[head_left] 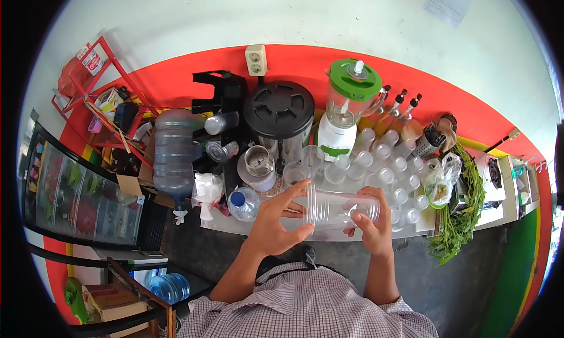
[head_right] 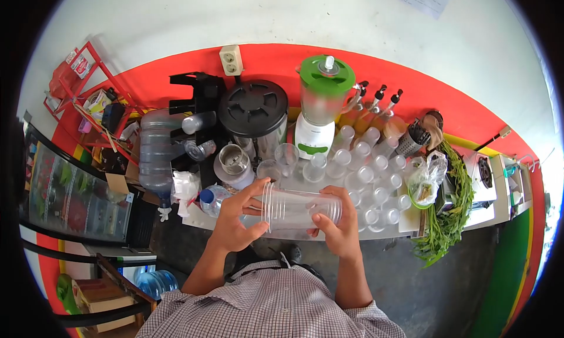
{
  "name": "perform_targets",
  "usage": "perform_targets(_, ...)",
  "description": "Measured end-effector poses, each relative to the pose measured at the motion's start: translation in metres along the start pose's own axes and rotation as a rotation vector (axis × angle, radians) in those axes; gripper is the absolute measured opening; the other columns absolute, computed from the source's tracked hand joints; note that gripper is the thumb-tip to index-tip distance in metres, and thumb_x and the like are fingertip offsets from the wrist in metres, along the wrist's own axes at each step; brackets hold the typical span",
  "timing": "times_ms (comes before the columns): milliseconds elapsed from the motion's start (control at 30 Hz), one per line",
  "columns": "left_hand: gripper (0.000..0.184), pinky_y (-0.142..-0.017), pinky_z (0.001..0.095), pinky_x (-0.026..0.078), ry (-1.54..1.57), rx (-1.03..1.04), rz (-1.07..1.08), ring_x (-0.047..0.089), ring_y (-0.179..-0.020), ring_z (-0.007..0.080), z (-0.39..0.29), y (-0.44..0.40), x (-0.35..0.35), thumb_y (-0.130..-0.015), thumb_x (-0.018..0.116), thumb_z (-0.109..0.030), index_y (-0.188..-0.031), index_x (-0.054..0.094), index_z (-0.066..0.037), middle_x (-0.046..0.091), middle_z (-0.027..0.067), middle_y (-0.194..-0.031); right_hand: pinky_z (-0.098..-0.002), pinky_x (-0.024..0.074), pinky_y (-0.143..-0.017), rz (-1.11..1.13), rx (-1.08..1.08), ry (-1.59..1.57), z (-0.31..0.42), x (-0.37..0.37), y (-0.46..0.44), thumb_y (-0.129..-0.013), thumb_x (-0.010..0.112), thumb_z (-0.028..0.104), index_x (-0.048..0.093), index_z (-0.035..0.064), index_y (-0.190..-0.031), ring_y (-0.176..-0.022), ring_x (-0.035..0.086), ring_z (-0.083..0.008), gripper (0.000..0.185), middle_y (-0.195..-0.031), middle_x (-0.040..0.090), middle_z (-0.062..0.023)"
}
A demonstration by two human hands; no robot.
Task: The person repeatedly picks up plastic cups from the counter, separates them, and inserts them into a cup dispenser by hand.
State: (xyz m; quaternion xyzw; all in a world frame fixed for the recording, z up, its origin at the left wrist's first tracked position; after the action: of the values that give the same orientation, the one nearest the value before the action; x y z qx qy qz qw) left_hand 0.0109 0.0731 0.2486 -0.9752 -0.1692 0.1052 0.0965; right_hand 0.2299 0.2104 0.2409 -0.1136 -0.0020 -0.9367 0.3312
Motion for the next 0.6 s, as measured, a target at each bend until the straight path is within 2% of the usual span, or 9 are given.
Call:
perform_targets(100, 0.094, -0.093, 0.0413, 0.064, 0.018, -0.007, 0.011, 0.079, -0.103, 0.0284, -0.003, -0.001, -0.019, -0.074, 0.083, -0.014, -0.161, 0.05, -0.007, 0.068, 0.0256, -0.14, -0.0309, 0.0602, -0.057, 0.013, -0.005, -0.011, 0.005, 0.016, -0.007, -0.092, 0.08, 0.012, 0.05, -0.0028, -0.134, -0.07, 0.071, -0.0185, 0.053, -0.103, 0.072, -0.0161)
perform_targets(167, 0.095, -0.094, 0.0416, 0.064, 0.019, -0.008, 0.008, 0.079, -0.105, 0.0285, -0.004, -0.002, -0.03, -0.074, 0.084, -0.014, -0.162, 0.049, -0.008, 0.067, 0.0253, -0.142, -0.0321, 0.0593, -0.056, 0.016, -0.023, 0.066, 0.006, 0.027, -0.015, -0.09, 0.084, 0.032, 0.049, -0.0008, -0.133, -0.07, 0.073, -0.021, 0.064, -0.103, 0.074, -0.0173)
perform_targets(200, 0.096, -0.095, 0.0419, 0.064, 0.019, 0.006, 0.024, 0.077, -0.108, 0.0286, -0.002, -0.001, -0.037, -0.075, 0.084, -0.014, -0.163, 0.048, -0.009, 0.065, 0.0238, -0.146, -0.0321, 0.0593, -0.056, 0.026, -0.032, 0.067, 0.005, 0.031, -0.018, -0.09, 0.084, 0.032, 0.049, -0.0008, -0.133, -0.07, 0.073, -0.021, 0.064, -0.103, 0.074, -0.0173)
perform_targets(267, 0.097, -0.097, 0.0423, 0.063, 0.009, 0.028, 0.021, 0.076, -0.112, 0.0287, 0.001, -0.001, -0.053, -0.075, 0.085, -0.014, -0.164, 0.047, -0.01, 0.063, 0.0223, -0.15, -0.0322, 0.0612, -0.065, 0.089, -0.041, 0.067, 0.003, 0.035, -0.027, -0.089, 0.086, 0.029, 0.049, -0.0001, -0.137, -0.082, 0.073, -0.0199, 0.067, -0.11, 0.072, -0.0156)
perform_targets(300, 0.098, -0.098, 0.0423, 0.062, 0.024, 0.039, 0.029, 0.074, -0.116, 0.0286, 0.002, -0.001, -0.059, -0.076, 0.086, -0.014, -0.165, 0.046, -0.011, 0.061, 0.0202, -0.153, -0.0322, 0.0612, -0.065, 0.106, -0.046, 0.066, 0.006, 0.037, -0.032, -0.089, 0.086, 0.029, 0.049, -0.0001, -0.137, -0.082, 0.073, -0.0199, 0.067, -0.11, 0.072, -0.0156)
perform_targets(367, 0.098, -0.101, 0.042, 0.061, 0.028, 0.041, 0.04, 0.069, -0.126, 0.0277, 0.0, 0.001, -0.077, -0.079, 0.086, -0.013, -0.167, 0.043, -0.012, 0.055, 0.0164, -0.161, -0.032, 0.0618, -0.073, 0.172, -0.044, 0.206, 0.01, 0.042, -0.043, -0.088, 0.087, 0.024, 0.049, -0.0001, -0.143, -0.091, 0.072, -0.0187, 0.072, -0.117, 0.068, -0.0129)
perform_targets(500, 0.097, -0.103, 0.0412, 0.059, 0.07, 0.078, -0.038, 0.067, -0.13, 0.0255, 0.017, 0.005, -0.114, -0.08, 0.085, -0.01, -0.168, 0.043, -0.012, 0.055, 0.0156, -0.161, -0.0337, 0.0622, -0.079, 0.132, -0.084, 0.205, 0.019, 0.069, -0.071, -0.087, 0.086, 0.016, 0.046, -0.0002, -0.148, -0.096, 0.07, -0.0175, 0.074, -0.124, 0.065, -0.0103)
perform_targets(533, 0.098, -0.103, 0.0403, 0.058, 0.113, 0.037, -0.071, 0.067, -0.13, 0.026, 0.02, 0.006, -0.125, -0.082, 0.083, -0.014, -0.169, 0.039, -0.011, 0.054, 0.016, -0.162, -0.0337, 0.0622, -0.079, 0.139, -0.086, 0.206, 0.021, 0.076, -0.078, -0.087, 0.086, 0.016, 0.046, -0.0002, -0.148, -0.096, 0.07, -0.0175, 0.074, -0.124, 0.065, -0.0103)
perform_targets(600, 0.099, -0.103, 0.0386, 0.055, 0.201, -0.046, -0.131, 0.066, -0.131, 0.0271, 0.027, 0.009, -0.146, -0.086, 0.08, -0.021, -0.172, 0.032, -0.008, 0.053, 0.0167, -0.163, -0.0294, 0.056, -0.088, 0.22, -0.024, 0.075, 0.023, 0.088, -0.088, -0.089, 0.082, -0.002, 0.048, 0.0019, -0.149, -0.1, 0.064, -0.0126, 0.068, -0.135, 0.059, -0.0094)
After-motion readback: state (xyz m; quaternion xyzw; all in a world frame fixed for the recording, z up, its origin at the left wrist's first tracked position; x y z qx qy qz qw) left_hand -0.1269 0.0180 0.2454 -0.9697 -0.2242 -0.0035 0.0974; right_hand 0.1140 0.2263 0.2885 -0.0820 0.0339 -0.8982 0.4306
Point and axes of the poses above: each hand's wrist, its own y-axis away from the middle knuckle, its own x-axis out of the palm, z = x × y, the point moved 1 cm from there along -y, towards the middle knuckle
